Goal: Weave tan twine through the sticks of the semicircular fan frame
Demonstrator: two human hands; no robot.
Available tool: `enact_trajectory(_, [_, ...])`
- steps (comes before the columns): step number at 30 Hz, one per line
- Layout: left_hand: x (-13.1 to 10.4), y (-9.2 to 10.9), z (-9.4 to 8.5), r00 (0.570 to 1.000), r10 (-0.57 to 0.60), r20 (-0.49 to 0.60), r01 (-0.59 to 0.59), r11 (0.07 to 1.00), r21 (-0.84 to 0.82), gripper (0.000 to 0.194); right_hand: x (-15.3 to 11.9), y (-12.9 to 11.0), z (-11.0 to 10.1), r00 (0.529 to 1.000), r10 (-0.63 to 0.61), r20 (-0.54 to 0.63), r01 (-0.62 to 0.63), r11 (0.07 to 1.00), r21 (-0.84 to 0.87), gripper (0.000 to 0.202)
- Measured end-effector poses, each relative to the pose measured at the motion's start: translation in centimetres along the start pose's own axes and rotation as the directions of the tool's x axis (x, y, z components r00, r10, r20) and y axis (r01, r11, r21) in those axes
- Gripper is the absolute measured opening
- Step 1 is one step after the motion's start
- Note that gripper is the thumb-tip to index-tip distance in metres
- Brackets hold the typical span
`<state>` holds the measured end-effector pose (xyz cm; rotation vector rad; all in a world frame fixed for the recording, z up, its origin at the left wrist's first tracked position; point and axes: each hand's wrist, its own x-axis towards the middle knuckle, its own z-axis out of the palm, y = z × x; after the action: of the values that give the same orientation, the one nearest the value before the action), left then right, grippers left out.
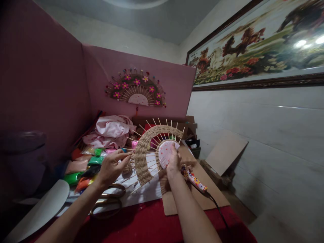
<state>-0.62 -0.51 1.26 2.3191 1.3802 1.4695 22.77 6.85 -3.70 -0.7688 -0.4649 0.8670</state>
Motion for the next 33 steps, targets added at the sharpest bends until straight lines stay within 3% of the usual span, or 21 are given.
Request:
enact_trajectory(7, [-0.2, 0.2, -0.2, 0.993, 0.108, -0.042, -0.093, 0.959, 0.267, 0.018, -0.4, -0.5, 0.4, 0.997, 0.03, -0.067, -0.03, 1.0, -0.005, 0.033])
enact_trajectory(14, [-0.3, 0.1, -0.1, 0.991, 0.117, -0.069, -0.081, 0.915, 0.396, 0.018, -0.8, -0.8, 0.7, 0.998, -0.014, -0.055, 0.015, 1.0, 0.015, 0.041])
enact_trajectory(33, [-0.7, 0.0, 0.9, 0.974, 0.225, 0.027, -0.217, 0.888, 0.405, 0.021, -0.5, -0.6, 0.5, 0.994, -0.023, -0.104, 0.023, 1.0, 0.0, 0.037])
